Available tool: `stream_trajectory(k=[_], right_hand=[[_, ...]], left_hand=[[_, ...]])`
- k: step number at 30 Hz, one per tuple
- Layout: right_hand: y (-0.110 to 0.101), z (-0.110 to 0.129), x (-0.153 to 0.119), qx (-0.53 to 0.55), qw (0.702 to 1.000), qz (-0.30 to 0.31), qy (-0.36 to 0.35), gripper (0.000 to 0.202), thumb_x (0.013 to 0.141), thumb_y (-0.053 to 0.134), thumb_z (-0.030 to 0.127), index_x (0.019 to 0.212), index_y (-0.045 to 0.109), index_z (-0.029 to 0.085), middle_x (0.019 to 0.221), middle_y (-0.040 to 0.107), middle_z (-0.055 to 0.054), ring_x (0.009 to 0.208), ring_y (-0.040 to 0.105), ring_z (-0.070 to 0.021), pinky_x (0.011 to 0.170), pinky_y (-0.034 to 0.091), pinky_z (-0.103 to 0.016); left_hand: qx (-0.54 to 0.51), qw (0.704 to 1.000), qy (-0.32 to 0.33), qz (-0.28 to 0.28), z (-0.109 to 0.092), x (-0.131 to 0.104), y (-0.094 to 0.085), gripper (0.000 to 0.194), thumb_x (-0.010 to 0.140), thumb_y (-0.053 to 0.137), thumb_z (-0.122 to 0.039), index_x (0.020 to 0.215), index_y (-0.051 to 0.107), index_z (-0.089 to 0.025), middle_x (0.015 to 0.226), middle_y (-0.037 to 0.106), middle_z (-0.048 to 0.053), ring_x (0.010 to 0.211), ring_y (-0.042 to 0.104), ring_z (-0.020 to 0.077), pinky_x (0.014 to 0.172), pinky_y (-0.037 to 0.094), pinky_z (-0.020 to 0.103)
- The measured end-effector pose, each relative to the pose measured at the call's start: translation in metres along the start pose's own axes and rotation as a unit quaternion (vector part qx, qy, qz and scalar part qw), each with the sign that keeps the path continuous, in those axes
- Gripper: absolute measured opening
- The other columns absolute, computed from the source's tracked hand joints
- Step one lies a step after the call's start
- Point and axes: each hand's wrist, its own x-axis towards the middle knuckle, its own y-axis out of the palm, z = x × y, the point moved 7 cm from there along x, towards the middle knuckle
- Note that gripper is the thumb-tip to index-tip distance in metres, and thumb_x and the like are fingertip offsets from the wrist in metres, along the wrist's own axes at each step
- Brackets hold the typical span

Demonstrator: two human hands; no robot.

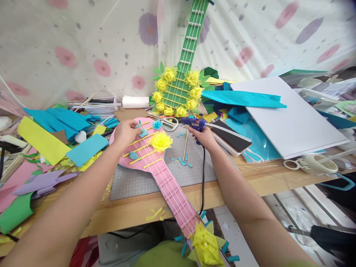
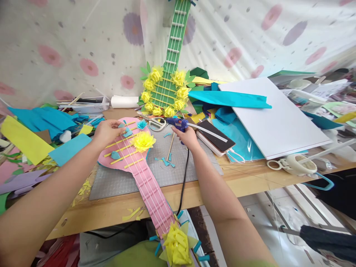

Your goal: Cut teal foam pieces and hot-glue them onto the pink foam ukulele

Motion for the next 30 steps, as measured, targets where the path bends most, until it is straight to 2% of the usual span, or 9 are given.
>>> stream_trajectory(k=[5, 9, 13, 18, 23, 30], right_hand=[[0.005, 0.007, -0.002, 0.077, 0.996, 0.012, -0.043, 0.039, 0.067, 0.065, 0.055, 0.071, 0.059, 0.016, 0.055, 0.05, 0.002, 0.046, 0.043, -0.0081, 0.046, 0.036, -0.024], [0.017, 0.018, -0.009, 0.137, 0.983, 0.056, -0.108, 0.042, 0.068, 0.064, 0.058, 0.07, 0.059, 0.016, 0.051, 0.047, 0.004, 0.046, 0.041, -0.0076, 0.046, 0.033, -0.023], [0.034, 0.029, -0.022, 0.155, 0.973, 0.114, -0.129, 0.045, 0.066, 0.064, 0.061, 0.069, 0.059, 0.016, 0.048, 0.044, 0.005, 0.045, 0.039, -0.0074, 0.046, 0.032, -0.024], [0.045, 0.038, -0.032, 0.134, 0.972, 0.129, -0.141, 0.051, 0.06, 0.065, 0.067, 0.068, 0.058, 0.017, 0.05, 0.046, 0.004, 0.048, 0.039, -0.008, 0.046, 0.033, -0.024], [0.047, 0.038, -0.032, 0.112, 0.972, 0.135, -0.154, 0.05, 0.062, 0.065, 0.065, 0.077, 0.061, 0.018, 0.053, 0.047, 0.003, 0.052, 0.044, -0.01, 0.048, 0.037, -0.024], [0.048, 0.037, -0.031, 0.1, 0.975, 0.131, -0.152, 0.053, 0.061, 0.064, 0.067, 0.08, 0.06, 0.018, 0.054, 0.049, 0.002, 0.053, 0.045, -0.0107, 0.048, 0.038, -0.024]], left_hand=[[-0.071, 0.997, 0.002, 0.023, -0.005, -0.004, 0.009, 0.021, 0.066, 0.068, -0.03, 0.085, 0.069, -0.02, 0.08, 0.071, 0.004, 0.075, 0.066, 0.021, 0.066, 0.051, 0.03], [-0.152, 0.985, -0.02, 0.075, -0.024, -0.015, 0.024, 0.045, 0.067, 0.072, -0.025, 0.11, 0.064, -0.014, 0.082, 0.071, 0.007, 0.076, 0.068, 0.0208, 0.063, 0.053, 0.027], [-0.206, 0.968, -0.055, 0.132, -0.042, -0.027, 0.035, 0.071, 0.068, 0.072, -0.016, 0.132, 0.046, -0.005, 0.076, 0.071, 0.009, 0.072, 0.069, 0.0218, 0.053, 0.052, 0.026], [-0.207, 0.964, -0.077, 0.149, -0.052, -0.03, 0.038, 0.085, 0.061, 0.078, -0.015, 0.135, 0.041, -0.002, 0.07, 0.069, 0.008, 0.065, 0.069, 0.0224, 0.047, 0.05, 0.024], [-0.181, 0.968, -0.088, 0.147, -0.056, -0.031, 0.038, 0.09, 0.057, 0.08, -0.015, 0.136, 0.039, 0.001, 0.073, 0.07, 0.01, 0.064, 0.068, 0.0226, 0.047, 0.05, 0.025], [-0.181, 0.968, -0.093, 0.146, -0.057, -0.032, 0.037, 0.096, 0.053, 0.083, -0.019, 0.137, 0.039, -0.001, 0.073, 0.07, 0.008, 0.065, 0.068, 0.0228, 0.047, 0.049, 0.025]])
